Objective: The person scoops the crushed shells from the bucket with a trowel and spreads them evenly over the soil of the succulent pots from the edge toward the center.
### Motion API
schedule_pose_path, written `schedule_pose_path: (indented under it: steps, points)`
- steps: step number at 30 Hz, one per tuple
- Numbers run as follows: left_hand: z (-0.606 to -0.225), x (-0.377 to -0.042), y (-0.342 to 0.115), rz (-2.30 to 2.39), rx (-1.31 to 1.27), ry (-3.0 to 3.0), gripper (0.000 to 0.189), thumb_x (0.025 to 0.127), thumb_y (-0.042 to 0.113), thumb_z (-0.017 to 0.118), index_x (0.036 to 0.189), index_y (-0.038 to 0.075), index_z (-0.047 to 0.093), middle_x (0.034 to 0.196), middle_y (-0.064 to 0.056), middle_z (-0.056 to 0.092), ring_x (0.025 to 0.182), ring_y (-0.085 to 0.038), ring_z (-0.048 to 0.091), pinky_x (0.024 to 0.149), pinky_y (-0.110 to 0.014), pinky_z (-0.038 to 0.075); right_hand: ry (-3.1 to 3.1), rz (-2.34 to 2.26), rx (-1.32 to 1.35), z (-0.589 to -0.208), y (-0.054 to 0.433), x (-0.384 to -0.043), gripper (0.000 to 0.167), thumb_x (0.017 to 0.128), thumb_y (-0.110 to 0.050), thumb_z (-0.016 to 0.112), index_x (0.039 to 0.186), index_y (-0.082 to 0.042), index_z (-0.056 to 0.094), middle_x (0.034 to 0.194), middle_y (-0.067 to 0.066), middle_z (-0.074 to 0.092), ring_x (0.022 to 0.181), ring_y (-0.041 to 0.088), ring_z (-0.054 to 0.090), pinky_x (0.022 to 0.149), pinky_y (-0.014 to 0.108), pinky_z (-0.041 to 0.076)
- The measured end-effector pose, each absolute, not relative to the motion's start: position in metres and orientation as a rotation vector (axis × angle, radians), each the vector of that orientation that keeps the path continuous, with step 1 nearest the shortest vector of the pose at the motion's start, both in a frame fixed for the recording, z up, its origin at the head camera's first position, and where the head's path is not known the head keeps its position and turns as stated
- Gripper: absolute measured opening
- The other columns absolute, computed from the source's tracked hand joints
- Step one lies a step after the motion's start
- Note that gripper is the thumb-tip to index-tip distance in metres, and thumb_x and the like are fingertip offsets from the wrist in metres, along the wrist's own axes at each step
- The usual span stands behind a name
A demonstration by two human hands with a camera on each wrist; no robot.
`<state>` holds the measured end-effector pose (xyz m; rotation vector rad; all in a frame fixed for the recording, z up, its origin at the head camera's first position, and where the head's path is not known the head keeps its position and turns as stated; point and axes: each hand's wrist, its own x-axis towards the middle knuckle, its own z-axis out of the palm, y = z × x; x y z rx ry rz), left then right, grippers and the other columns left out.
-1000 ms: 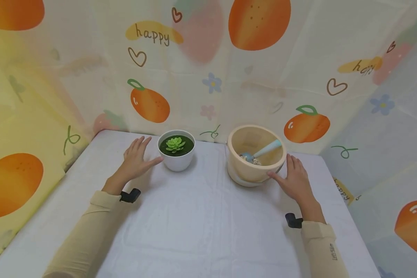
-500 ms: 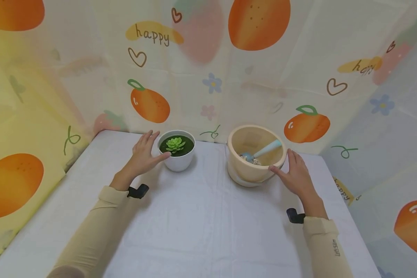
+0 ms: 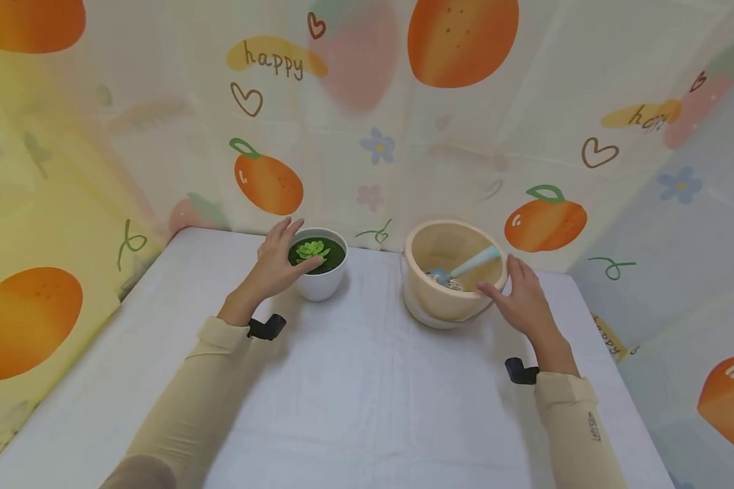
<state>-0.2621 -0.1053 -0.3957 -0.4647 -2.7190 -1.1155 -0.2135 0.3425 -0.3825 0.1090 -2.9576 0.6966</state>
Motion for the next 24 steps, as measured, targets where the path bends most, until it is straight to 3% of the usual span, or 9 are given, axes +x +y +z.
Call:
schedule_pose_path:
  steps: [5, 7, 12, 16, 18, 20, 24]
  points:
    - [-0.392, -0.265, -0.090, -1.132, -0.501, -2.722, 0.099, 0.081, 0.073, 0.056, 0.154, 0.014, 0.025, 0.161, -0.017, 0.017, 0.150, -0.036, 0.010, 0.115, -0.066, 0.010, -2.960, 0.720, 0.088, -0.379, 0.340, -0.218, 0.094, 0.095, -0.056, 0.050, 0.152, 0.008, 0.012, 0.154, 0.035, 0.019, 0.141, 0.054, 0.019, 0.110, 0.070, 0.020]
    - [-0.391, -0.266, -0.084, -1.145, -0.515, -2.726, 0.100, 0.080, 0.075, 0.055, 0.154, 0.015, 0.025, 0.162, -0.016, 0.016, 0.151, -0.035, 0.010, 0.115, -0.066, 0.009, -2.962, 0.728, 0.086, -0.378, 0.340, -0.219, 0.094, 0.095, -0.056, 0.050, 0.152, 0.009, 0.013, 0.154, 0.035, 0.019, 0.140, 0.054, 0.020, 0.110, 0.070, 0.020]
    - [-0.391, -0.266, -0.068, -1.177, -0.524, -2.707, 0.126, 0.062, 0.100, 0.033, 0.154, 0.015, 0.025, 0.162, -0.017, 0.015, 0.150, -0.036, 0.011, 0.115, -0.067, 0.010, -2.955, 0.751, 0.089, -0.376, 0.340, -0.223, 0.092, 0.096, -0.056, 0.049, 0.152, 0.009, 0.014, 0.154, 0.036, 0.020, 0.140, 0.055, 0.021, 0.109, 0.071, 0.020]
    - [-0.391, -0.266, -0.054, -1.201, -0.534, -2.711, 0.134, 0.054, 0.104, 0.027, 0.154, 0.015, 0.025, 0.162, -0.017, 0.014, 0.150, -0.036, 0.011, 0.115, -0.068, 0.011, -2.940, 0.762, 0.095, -0.376, 0.340, -0.227, 0.091, 0.096, -0.055, 0.049, 0.152, 0.008, 0.015, 0.153, 0.036, 0.022, 0.139, 0.055, 0.023, 0.109, 0.070, 0.021]
    - [-0.392, -0.266, -0.047, -1.191, -0.548, -2.718, 0.131, 0.056, 0.103, 0.030, 0.154, 0.015, 0.025, 0.162, -0.016, 0.015, 0.150, -0.036, 0.013, 0.115, -0.067, 0.012, -2.938, 0.766, 0.098, -0.375, 0.339, -0.229, 0.091, 0.096, -0.055, 0.049, 0.152, 0.008, 0.015, 0.152, 0.036, 0.023, 0.138, 0.055, 0.024, 0.109, 0.070, 0.021]
    - [-0.394, -0.265, -0.040, -1.187, -0.562, -2.720, 0.120, 0.067, 0.095, 0.041, 0.154, 0.015, 0.026, 0.161, -0.017, 0.017, 0.150, -0.036, 0.015, 0.115, -0.067, 0.014, -2.936, 0.769, 0.096, -0.374, 0.339, -0.231, 0.091, 0.095, -0.055, 0.050, 0.152, 0.007, 0.016, 0.152, 0.036, 0.024, 0.138, 0.055, 0.025, 0.109, 0.070, 0.022]
    - [-0.399, -0.263, -0.024, -1.168, -0.599, -2.726, 0.094, 0.082, 0.064, 0.063, 0.153, 0.015, 0.028, 0.160, -0.017, 0.020, 0.149, -0.036, 0.017, 0.115, -0.067, 0.016, -2.917, 0.784, 0.080, -0.371, 0.339, -0.233, 0.090, 0.094, -0.055, 0.053, 0.152, 0.006, 0.020, 0.152, 0.034, 0.026, 0.138, 0.054, 0.026, 0.109, 0.070, 0.023]
